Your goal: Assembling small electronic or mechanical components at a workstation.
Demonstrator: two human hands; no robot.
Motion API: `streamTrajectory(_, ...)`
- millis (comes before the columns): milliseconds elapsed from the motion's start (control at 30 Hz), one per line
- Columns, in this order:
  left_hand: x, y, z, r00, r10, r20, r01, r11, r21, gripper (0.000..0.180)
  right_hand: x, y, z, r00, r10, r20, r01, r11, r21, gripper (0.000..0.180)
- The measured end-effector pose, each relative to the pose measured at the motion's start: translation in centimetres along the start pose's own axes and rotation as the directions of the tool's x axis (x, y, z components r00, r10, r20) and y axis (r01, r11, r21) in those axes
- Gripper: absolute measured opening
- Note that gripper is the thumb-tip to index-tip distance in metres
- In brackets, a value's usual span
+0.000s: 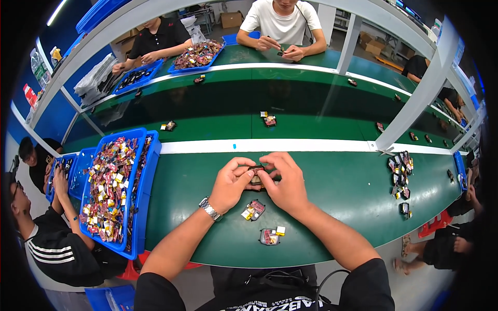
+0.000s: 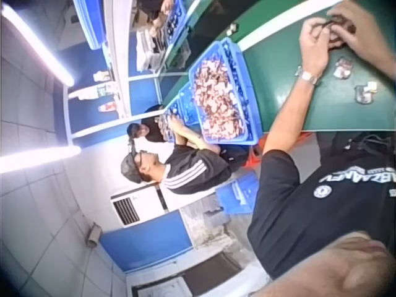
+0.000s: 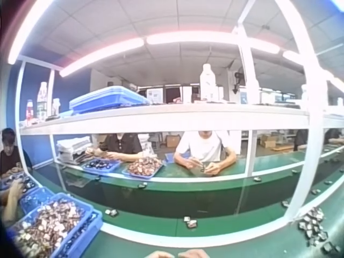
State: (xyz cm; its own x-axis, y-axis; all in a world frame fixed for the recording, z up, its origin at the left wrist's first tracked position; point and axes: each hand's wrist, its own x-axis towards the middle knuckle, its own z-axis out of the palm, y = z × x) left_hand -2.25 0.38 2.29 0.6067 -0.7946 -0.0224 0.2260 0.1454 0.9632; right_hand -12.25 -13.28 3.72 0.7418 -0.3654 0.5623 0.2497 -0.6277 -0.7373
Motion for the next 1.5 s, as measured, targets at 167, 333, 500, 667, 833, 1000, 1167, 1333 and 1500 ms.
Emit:
streamTrajectory(167,0.0,-0.7,-0.4,0.998,0.051,0.034,-0.054,0.995,0.082,0.022,-0.1,0.3,-0.1,0.997,0.065,0.049,-0.068,0.996,0.058,0.016)
streamTrajectory(333,-0.1,-0.5,-0.3,0.994,0.084,0.076,-0.090,0.993,0.080,0.025,0.2,0.1,-0.6,0.998,0.050,0.030,-0.051,0.998,0.035,0.017)
streamTrajectory(500,0.1,-0.7,-0.6,0.993,0.076,0.091,-0.085,0.992,0.094,0.027,0.0,-0.2,-0.6,0.995,0.092,0.026,-0.093,0.992,0.084,0.017)
streamTrajectory(667,-0.1,-0.3,-0.4,0.994,0.069,0.084,-0.073,0.996,0.045,0.032,-0.1,0.0,-0.5,1.000,-0.024,-0.017,0.024,0.999,-0.023,0.018)
streamTrajectory(833,0.0,0.1,-0.4,0.996,0.028,0.080,-0.027,1.000,-0.008,0.037,-0.2,0.4,-0.5,0.981,-0.193,0.026,0.194,0.953,-0.233,0.020)
streamTrajectory(1000,0.0,-0.1,-0.4,0.995,-0.023,0.095,0.021,0.999,0.027,0.039,0.3,0.4,-0.8,0.969,-0.217,0.121,0.242,0.930,-0.277,0.017)
streamTrajectory(1167,-0.2,-0.1,-0.6,0.990,-0.015,0.140,0.015,1.000,0.005,0.039,0.6,1.2,-1.4,0.957,-0.204,0.206,0.244,0.950,-0.192,0.021)
streamTrajectory(1333,0.2,0.1,-0.2,0.992,-0.031,0.123,0.028,0.999,0.020,0.038,0.4,0.7,-2.1,0.967,-0.162,0.197,0.195,0.967,-0.164,0.020)
streamTrajectory(1500,0.1,-0.5,-1.0,0.998,-0.011,0.067,0.010,1.000,0.020,0.039,0.5,2.5,-1.3,0.932,-0.281,0.229,0.308,0.947,-0.089,0.020)
